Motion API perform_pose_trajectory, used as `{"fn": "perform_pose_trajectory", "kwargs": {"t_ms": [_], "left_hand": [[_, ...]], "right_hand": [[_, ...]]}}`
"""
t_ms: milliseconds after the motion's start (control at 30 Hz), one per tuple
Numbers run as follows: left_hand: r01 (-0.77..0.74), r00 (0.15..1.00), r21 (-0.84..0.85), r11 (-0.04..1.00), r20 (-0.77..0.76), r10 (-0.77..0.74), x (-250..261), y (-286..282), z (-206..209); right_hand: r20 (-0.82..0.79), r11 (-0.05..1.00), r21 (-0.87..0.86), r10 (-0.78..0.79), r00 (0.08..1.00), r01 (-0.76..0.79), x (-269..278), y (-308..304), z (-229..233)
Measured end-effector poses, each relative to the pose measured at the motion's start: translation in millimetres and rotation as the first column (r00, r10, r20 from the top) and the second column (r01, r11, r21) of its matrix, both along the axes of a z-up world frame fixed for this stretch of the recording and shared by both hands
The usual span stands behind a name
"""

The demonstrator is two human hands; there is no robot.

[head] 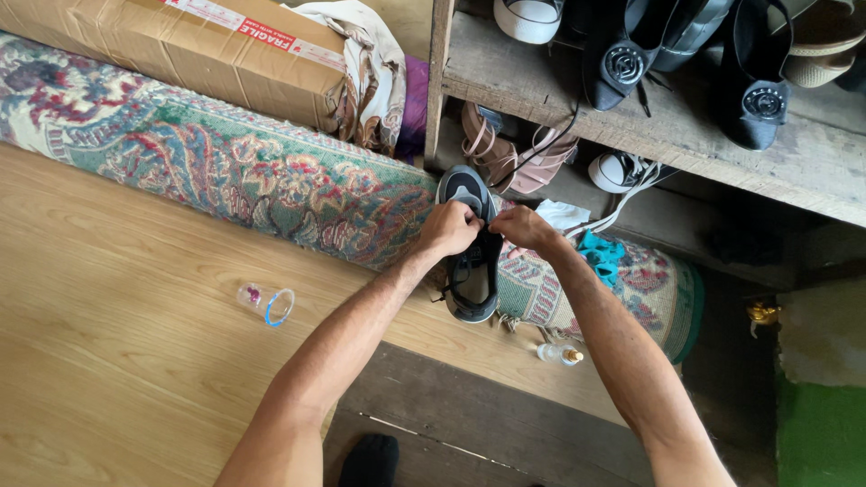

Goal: The person cleans a gray and black sneaker using a pink brush, scrubbing the upper, toe, and sole. They then tie the shoelaces and place the shoe on a wooden shelf among other footwear.

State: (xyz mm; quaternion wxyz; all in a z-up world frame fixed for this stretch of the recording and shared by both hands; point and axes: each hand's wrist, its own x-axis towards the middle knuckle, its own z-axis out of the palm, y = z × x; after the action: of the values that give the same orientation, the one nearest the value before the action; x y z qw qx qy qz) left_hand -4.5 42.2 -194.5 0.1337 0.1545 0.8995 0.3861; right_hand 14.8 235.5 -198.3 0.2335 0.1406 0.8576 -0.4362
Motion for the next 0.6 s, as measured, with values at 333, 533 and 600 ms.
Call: {"fn": "perform_pose_trajectory", "kwargs": {"t_ms": [333, 533, 600], "left_hand": [[-0.004, 0.999, -0.003, 1.0, -0.048, 0.003, 2.7, 2.9, -14.7], [0.015, 1.0, -0.005, 1.0, -0.027, -0.015, 0.0, 0.1, -20.5], [0.013, 1.0, -0.024, 1.0, -0.018, -0.014, -0.8, -2.3, -16.1]], "right_hand": [[-0.036, 0.993, -0.118, 0.02, 0.999, -0.024, 5.9, 7.8, -2.8], [-0.146, 0.988, -0.068, 0.126, 0.981, -0.137, 12.6, 13.2, -1.5], [-0.151, 0.991, -0.035, 0.12, 0.981, -0.127, 14.6, 11.5, 4.6]]}}
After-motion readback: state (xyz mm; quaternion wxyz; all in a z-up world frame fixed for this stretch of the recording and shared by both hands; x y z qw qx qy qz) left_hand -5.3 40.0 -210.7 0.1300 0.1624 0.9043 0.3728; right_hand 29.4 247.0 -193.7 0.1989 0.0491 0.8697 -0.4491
